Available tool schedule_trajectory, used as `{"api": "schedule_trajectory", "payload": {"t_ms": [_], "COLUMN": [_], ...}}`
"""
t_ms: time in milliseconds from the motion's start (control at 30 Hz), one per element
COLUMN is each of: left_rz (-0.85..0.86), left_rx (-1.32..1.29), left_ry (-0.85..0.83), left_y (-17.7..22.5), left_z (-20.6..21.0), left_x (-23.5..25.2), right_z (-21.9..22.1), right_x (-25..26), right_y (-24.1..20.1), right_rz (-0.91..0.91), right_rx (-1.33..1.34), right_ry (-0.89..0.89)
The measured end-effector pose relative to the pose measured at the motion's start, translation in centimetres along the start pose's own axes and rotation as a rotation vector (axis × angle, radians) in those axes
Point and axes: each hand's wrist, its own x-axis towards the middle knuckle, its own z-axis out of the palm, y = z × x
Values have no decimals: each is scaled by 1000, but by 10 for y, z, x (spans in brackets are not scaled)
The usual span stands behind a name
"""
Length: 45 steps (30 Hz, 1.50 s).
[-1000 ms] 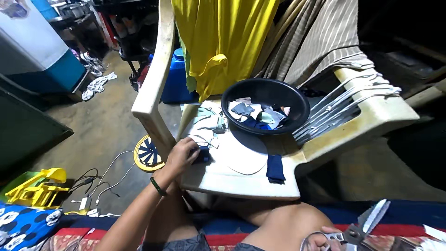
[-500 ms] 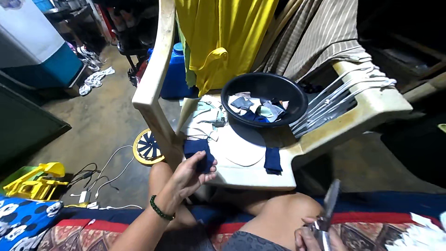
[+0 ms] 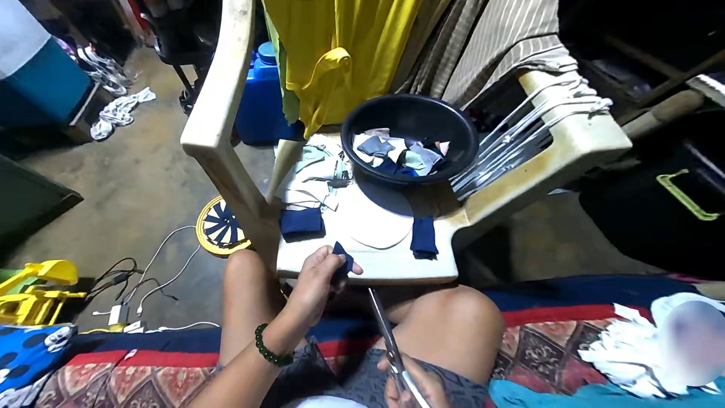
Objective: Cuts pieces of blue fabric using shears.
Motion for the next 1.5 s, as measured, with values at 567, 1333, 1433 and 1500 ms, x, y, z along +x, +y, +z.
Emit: {"api": "schedule_trajectory", "payload": {"t_ms": [567, 1333, 1433, 1500], "left_rz": [222, 168, 287, 318], "left_rx": [21, -46, 52, 90], "left_ry": [71, -58, -148, -196], "left_y": [-19, -28, -31, -32], "left_z": [-2, -10, -14, -16], "left_x": [-4, -4, -3, -3], "right_z": [2, 0, -1, -1], "right_x": [2, 12, 17, 21], "right_y": [2, 14, 17, 18], "right_rz": [127, 41, 10, -16], "right_rx": [339, 780, 819, 832], "right_ry": [-47, -275, -335, -365]}}
